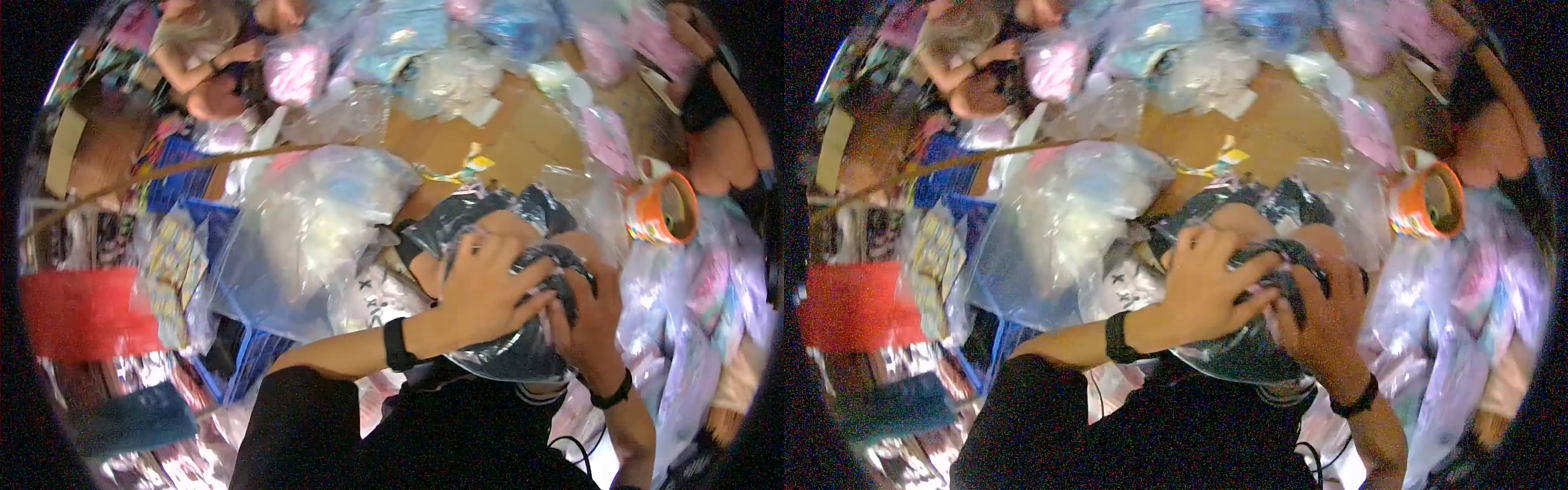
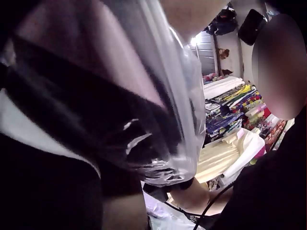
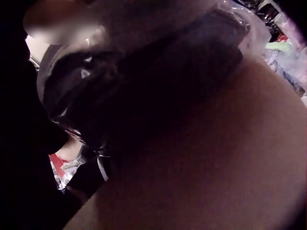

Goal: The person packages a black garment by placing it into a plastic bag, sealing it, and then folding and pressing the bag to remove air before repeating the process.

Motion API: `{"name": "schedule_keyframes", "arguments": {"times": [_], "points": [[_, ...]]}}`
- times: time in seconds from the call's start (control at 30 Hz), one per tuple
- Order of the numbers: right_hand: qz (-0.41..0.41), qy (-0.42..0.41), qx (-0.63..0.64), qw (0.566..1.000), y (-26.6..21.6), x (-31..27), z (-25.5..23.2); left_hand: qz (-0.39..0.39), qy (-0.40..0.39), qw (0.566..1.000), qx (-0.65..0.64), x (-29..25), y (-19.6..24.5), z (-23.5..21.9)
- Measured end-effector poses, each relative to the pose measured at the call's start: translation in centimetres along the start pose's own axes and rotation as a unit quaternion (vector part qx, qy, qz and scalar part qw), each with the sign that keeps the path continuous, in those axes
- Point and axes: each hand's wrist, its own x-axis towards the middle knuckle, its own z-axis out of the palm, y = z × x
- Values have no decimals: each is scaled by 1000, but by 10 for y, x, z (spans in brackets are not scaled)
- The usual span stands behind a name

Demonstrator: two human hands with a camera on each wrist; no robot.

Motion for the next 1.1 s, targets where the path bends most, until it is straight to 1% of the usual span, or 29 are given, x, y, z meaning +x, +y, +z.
{"name": "schedule_keyframes", "arguments": {"times": [0.1, 0.27, 0.33, 0.43, 0.53, 0.63, 0.73, 0.77, 0.83, 0.87, 0.93, 0.97, 1.0, 1.1], "points": [[-30, 21, -38, 999, -2, 3, 1, 5, 32, 999, -7, 0, -2, 4], [-53, 17, -3, 998, 1, 9, 5, 12, 61, 998, -17, -1, -2, 13], [-50, 17, 12, 999, 5, 6, 9, 14, 72, 997, -17, -1, -1, 12], [-44, -18, -3, 999, 4, 7, 5, 39, 54, 998, 16, -1, -2, 19], [-44, -9, -24, 999, 1, 9, 5, 52, 51, 997, 24, 0, -4, 19], [-36, -19, -23, 999, 3, 7, 3, 2, 26, 999, -24, -3, -1, 14], [-36, 38, -1, 999, 5, 1, 6, -16, 33, 999, -30, -10, 0, 1], [-42, 22, -22, 999, 2, -1, 1, -5, 28, 998, -55, -12, -1, -5], [-51, -16, -61, 997, -8, -5, -20, 14, 12, 994, -106, -17, 1, -31], [-81, -42, -68, 994, -6, -10, -27, 13, -54, 995, -79, -23, 3, -43], [-90, -91, -76, 989, -14, -15, -37, 30, -86, 994, -54, -37, 4, -55], [-94, -114, -79, 986, -20, -14, -41, 39, -101, 993, -41, -41, 5, -56], [-87, -108, -58, 989, -26, -12, -42, 33, -126, 991, -38, -46, 2, -50], [-97, -149, -83, 981, -23, -12, -35, 49, -137, 989, -22, -47, -8, -37]]}}
